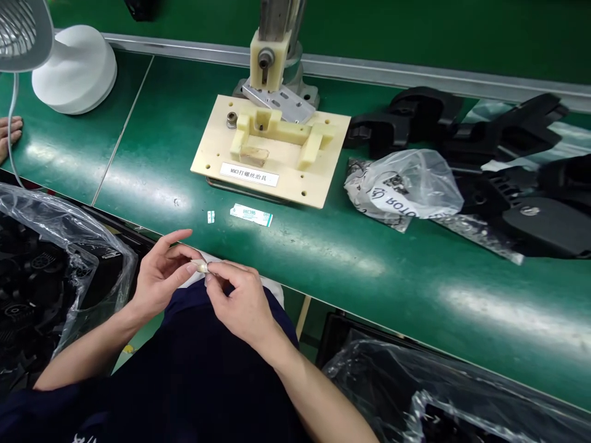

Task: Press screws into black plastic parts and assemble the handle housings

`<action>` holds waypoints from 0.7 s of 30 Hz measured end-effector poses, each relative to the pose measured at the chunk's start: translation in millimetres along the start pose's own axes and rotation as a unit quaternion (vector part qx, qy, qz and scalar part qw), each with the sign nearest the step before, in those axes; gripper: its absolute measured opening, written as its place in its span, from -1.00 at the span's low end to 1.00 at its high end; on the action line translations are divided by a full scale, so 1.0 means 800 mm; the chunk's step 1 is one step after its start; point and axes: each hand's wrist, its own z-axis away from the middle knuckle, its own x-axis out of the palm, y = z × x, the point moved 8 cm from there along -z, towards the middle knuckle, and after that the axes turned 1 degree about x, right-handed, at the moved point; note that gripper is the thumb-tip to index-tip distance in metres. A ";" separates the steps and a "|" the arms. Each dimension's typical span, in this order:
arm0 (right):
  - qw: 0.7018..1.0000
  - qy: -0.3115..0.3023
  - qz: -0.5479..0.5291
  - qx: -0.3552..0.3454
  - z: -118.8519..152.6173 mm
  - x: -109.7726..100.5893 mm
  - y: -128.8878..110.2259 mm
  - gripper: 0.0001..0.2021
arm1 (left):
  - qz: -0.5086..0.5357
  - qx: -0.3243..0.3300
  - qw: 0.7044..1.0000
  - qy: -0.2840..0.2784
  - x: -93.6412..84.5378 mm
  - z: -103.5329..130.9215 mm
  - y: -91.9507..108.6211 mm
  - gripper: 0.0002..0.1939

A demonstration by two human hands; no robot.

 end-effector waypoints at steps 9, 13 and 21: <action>0.986 -0.166 -0.001 -0.029 0.023 0.007 -0.004 -0.77 | -0.171 0.148 0.970 0.092 -0.023 -0.012 0.018 -0.50; 0.996 -0.064 -0.043 0.034 0.031 -0.043 0.019 -0.82 | -0.422 0.364 0.829 0.037 -0.002 0.002 0.054 -0.32; 0.985 0.141 0.097 -0.008 0.029 -0.082 0.004 -0.86 | -0.522 0.324 0.774 -0.154 0.057 0.040 0.050 -0.39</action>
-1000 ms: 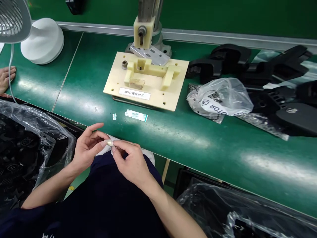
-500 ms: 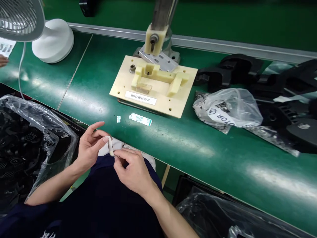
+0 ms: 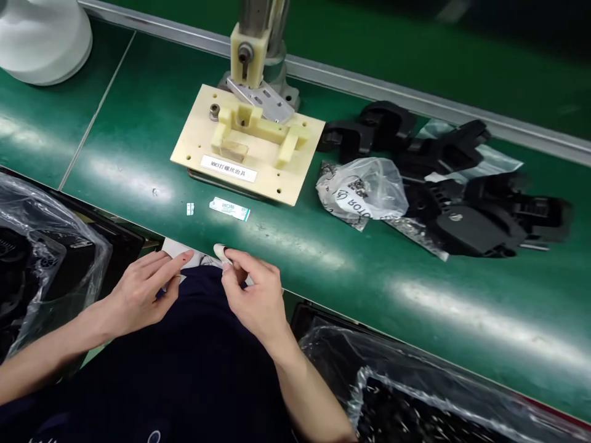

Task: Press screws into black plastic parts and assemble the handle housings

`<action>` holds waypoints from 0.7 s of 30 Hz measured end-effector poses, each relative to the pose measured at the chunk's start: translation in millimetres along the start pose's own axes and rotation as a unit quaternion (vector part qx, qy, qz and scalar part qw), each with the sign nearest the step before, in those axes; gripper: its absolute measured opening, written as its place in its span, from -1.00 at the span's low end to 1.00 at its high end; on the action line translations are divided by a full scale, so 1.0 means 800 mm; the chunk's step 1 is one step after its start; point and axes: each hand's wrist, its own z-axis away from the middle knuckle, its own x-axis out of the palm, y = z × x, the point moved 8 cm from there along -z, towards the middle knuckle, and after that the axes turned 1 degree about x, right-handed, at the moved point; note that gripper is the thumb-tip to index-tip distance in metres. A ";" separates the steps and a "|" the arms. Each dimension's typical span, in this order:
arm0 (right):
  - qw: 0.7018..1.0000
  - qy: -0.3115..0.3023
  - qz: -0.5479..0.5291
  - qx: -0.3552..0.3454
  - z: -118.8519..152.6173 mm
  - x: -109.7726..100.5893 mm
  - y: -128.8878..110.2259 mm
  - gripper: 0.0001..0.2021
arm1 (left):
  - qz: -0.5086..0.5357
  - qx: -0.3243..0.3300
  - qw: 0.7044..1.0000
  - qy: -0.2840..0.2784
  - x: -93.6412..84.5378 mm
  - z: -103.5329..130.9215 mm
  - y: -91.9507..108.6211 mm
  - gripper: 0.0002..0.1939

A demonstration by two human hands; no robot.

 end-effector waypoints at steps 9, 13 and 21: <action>0.993 0.016 0.071 -0.092 0.010 0.009 -0.022 -0.81 | -0.073 -0.011 0.997 -0.037 0.018 0.005 0.011 -0.42; 0.998 0.006 0.032 -0.056 0.008 0.012 -0.017 -0.87 | 0.078 -0.110 0.990 0.031 0.015 0.010 -0.005 -0.38; 0.944 -0.133 -0.272 0.129 0.011 0.043 0.030 -0.89 | 0.547 -0.351 0.755 0.088 0.042 0.033 -0.052 -0.58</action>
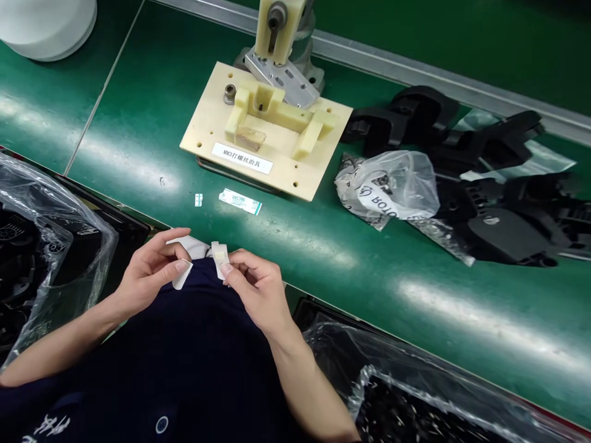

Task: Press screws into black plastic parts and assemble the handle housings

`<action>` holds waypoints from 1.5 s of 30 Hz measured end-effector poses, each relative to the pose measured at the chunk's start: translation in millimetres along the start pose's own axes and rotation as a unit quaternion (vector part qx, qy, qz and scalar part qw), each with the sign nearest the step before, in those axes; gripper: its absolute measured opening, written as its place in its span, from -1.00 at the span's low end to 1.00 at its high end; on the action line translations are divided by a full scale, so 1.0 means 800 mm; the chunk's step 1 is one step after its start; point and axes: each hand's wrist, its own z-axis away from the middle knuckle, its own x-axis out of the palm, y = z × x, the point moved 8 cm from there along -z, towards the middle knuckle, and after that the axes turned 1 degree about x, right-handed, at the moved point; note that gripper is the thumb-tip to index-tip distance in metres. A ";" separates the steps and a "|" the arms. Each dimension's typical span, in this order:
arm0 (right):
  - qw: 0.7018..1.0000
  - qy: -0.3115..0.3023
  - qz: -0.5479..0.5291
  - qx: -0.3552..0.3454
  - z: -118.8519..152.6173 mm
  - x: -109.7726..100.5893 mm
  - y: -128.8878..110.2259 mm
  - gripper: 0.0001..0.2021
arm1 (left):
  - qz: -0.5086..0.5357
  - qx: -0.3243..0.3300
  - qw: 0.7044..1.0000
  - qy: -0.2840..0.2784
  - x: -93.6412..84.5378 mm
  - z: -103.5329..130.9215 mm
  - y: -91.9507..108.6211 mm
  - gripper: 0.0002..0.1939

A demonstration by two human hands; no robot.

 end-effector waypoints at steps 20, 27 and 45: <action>0.962 0.165 0.163 -0.141 0.011 -0.030 -0.018 -0.89 | -0.355 0.318 0.866 0.155 -0.038 -0.089 0.041 -0.53; 0.982 0.095 0.101 -0.125 -0.002 -0.014 -0.017 -0.86 | -0.123 0.124 0.974 0.142 -0.030 -0.038 0.030 -0.54; 0.975 -0.024 0.100 -0.199 -0.007 0.025 -0.037 -0.87 | 0.093 -0.033 0.991 0.096 0.006 -0.015 0.023 -0.53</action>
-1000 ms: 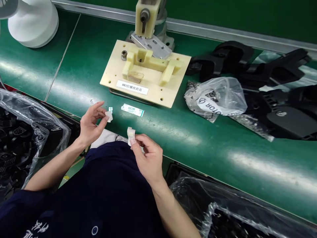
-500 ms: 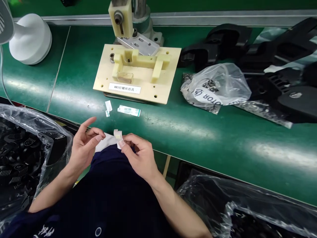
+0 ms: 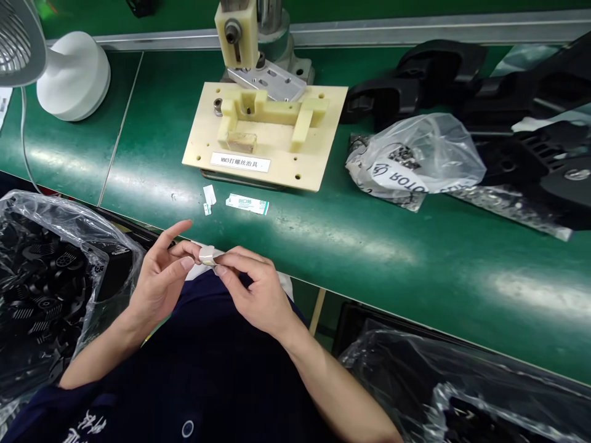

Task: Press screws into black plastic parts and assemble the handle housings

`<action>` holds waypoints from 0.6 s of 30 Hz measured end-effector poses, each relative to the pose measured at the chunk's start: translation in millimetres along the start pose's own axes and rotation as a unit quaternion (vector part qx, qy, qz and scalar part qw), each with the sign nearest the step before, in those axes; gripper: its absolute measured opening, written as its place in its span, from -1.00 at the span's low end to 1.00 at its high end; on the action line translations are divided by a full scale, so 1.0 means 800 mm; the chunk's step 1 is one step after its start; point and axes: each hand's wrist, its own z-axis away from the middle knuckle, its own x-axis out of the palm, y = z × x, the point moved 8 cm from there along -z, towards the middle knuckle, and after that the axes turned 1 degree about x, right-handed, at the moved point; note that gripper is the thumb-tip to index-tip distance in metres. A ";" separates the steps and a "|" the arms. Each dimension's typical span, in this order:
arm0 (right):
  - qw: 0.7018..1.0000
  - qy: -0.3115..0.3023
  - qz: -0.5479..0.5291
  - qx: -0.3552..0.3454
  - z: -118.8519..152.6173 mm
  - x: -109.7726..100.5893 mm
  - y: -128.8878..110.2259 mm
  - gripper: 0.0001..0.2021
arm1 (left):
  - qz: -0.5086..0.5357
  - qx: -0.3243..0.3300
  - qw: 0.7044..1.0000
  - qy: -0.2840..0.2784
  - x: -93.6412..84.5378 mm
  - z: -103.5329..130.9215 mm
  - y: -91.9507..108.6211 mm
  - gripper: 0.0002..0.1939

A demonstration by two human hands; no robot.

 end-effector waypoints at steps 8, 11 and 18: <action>0.999 -0.022 0.014 -0.021 -0.003 0.004 -0.005 -0.83 | 0.015 -0.018 0.999 0.022 -0.002 0.001 -0.003 -0.52; 0.999 -0.021 0.024 -0.025 -0.004 0.007 -0.003 -0.85 | 0.024 -0.027 0.999 0.033 -0.003 0.002 -0.003 -0.52; 0.956 0.201 0.187 -0.106 0.019 -0.012 -0.031 -0.86 | 0.043 0.010 0.989 0.142 -0.024 0.002 0.005 -0.49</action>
